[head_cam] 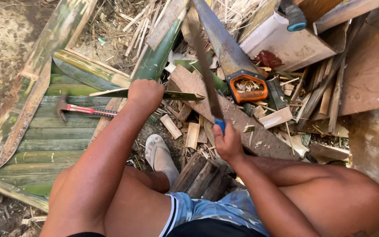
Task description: The person hammers nails into bamboo strips to secure them to a frame, then uses a knife to trim and shape additional bamboo pieces before attaching them.
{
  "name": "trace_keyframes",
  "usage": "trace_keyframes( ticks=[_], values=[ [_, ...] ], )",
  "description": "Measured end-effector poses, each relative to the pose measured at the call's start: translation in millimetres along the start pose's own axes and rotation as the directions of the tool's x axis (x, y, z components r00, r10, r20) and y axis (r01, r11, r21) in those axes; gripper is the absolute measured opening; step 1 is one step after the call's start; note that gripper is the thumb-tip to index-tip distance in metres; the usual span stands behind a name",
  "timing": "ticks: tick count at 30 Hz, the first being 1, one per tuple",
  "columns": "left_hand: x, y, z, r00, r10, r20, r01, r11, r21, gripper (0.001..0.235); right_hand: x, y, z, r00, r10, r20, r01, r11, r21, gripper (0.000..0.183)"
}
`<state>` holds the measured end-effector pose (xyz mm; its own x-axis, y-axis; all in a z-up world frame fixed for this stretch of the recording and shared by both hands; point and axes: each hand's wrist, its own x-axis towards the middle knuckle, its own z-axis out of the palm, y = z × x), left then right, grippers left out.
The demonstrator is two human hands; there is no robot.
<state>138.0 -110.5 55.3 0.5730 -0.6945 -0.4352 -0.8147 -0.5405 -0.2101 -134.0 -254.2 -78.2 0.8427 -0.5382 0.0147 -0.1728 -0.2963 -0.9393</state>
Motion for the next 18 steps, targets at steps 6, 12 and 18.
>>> trace_keyframes(
  ticks=[6, 12, 18],
  values=[
    [6.0, -6.2, 13.5, 0.998, 0.009, -0.057, -0.01, 1.0, -0.014, 0.02, -1.1, 12.6, 7.3, 0.94, -0.316, -0.13, 0.34, 0.908, 0.245, 0.029],
    [1.5, -0.4, -0.8, 0.996, -0.029, 0.082, 0.026, 0.999, 0.038, 0.019, 4.7, 23.9, 28.0, 1.0, 0.009, 0.003, -0.007, 0.887, -0.461, 0.033],
    [1.3, -7.2, 8.0, 0.999, -0.023, 0.023, 0.023, 1.0, 0.014, 0.02, -2.1, 0.4, 0.7, 0.971, -0.195, -0.137, 0.221, 0.95, 0.22, 0.039]
  ],
)
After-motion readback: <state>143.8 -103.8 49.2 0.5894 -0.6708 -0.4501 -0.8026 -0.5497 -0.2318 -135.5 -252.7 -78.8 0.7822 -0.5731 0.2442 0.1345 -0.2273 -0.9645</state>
